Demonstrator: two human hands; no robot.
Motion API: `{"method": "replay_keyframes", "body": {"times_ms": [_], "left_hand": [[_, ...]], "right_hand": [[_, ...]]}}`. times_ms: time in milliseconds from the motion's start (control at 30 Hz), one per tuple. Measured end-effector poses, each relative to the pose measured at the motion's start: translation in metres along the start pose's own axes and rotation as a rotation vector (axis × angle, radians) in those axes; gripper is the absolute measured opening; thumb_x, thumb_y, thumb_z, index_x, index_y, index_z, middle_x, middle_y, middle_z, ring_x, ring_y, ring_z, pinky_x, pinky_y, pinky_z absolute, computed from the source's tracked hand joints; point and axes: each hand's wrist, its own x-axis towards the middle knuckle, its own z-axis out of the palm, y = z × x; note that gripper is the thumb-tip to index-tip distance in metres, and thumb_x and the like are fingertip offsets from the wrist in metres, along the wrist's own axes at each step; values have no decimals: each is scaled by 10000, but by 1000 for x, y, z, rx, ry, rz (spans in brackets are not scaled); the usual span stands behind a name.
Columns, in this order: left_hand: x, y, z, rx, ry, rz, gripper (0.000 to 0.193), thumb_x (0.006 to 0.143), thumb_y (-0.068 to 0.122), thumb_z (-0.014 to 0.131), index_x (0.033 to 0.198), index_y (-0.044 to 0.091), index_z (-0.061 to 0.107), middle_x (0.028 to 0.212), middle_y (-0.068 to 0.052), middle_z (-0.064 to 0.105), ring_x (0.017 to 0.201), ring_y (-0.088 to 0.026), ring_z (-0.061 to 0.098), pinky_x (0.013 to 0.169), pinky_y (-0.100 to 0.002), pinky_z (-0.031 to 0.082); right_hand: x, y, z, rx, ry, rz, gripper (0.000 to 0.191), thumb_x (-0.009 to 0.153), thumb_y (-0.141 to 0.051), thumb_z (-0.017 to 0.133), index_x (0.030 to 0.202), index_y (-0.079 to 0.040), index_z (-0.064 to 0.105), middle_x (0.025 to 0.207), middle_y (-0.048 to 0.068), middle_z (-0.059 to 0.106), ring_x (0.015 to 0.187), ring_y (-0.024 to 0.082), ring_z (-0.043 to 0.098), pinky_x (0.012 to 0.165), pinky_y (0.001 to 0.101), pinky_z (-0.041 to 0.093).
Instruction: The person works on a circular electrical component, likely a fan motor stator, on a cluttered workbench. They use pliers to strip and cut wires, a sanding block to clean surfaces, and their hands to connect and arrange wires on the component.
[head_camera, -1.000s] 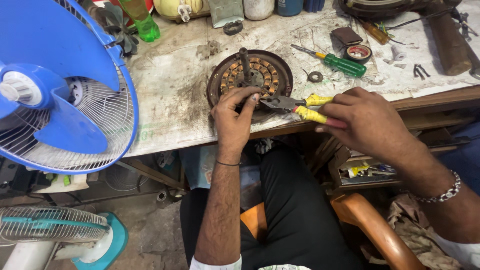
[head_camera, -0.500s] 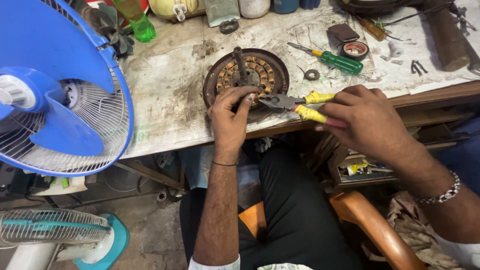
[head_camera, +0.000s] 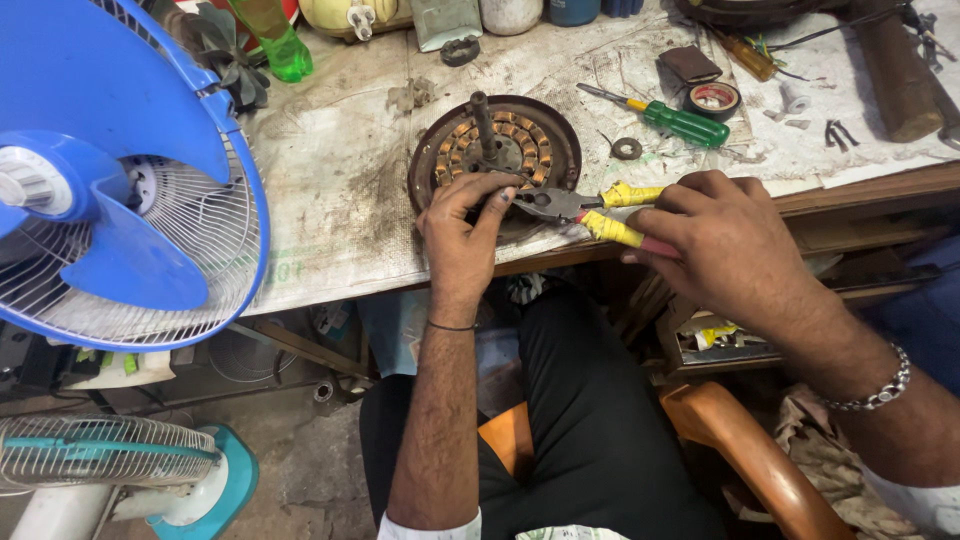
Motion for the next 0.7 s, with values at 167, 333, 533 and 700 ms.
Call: {"method": "replay_keyframes", "body": {"times_ms": [167,333,533,700], "left_hand": [[0,-2,1,31,-2,6,147,893,74,772,1027,123,807,1038,-33,794,1021,-180,725,944,-329,554],[-1,-4,3,27,-5,-6,160,892,64,770,1032,131,809,1042,-25,792,1012,-172,716,932,-322,562],[-1,-5,3,30,-3,-13,167,893,60,774,1035,138,812,1030,-23,794,1000,-166,713,922,-318,563],[-2,-5,3,31,5,15,179,889,55,772,1043,137,809,1030,-25,793,1003,-169,716,926,-320,559]], "right_hand": [[0,-1,0,39,45,-20,378,819,-420,765,1115,-185,761,1024,12,719,1017,243,639,806,439,529],[0,1,-1,48,59,-45,368,817,-420,770,1087,-170,772,997,10,732,996,229,649,782,411,538],[0,0,-3,36,106,-58,397,773,-435,780,1066,-167,779,962,22,729,967,243,652,773,428,538],[1,1,-2,78,49,-51,355,806,-403,789,1067,-163,771,924,18,717,886,245,656,742,406,561]]}}
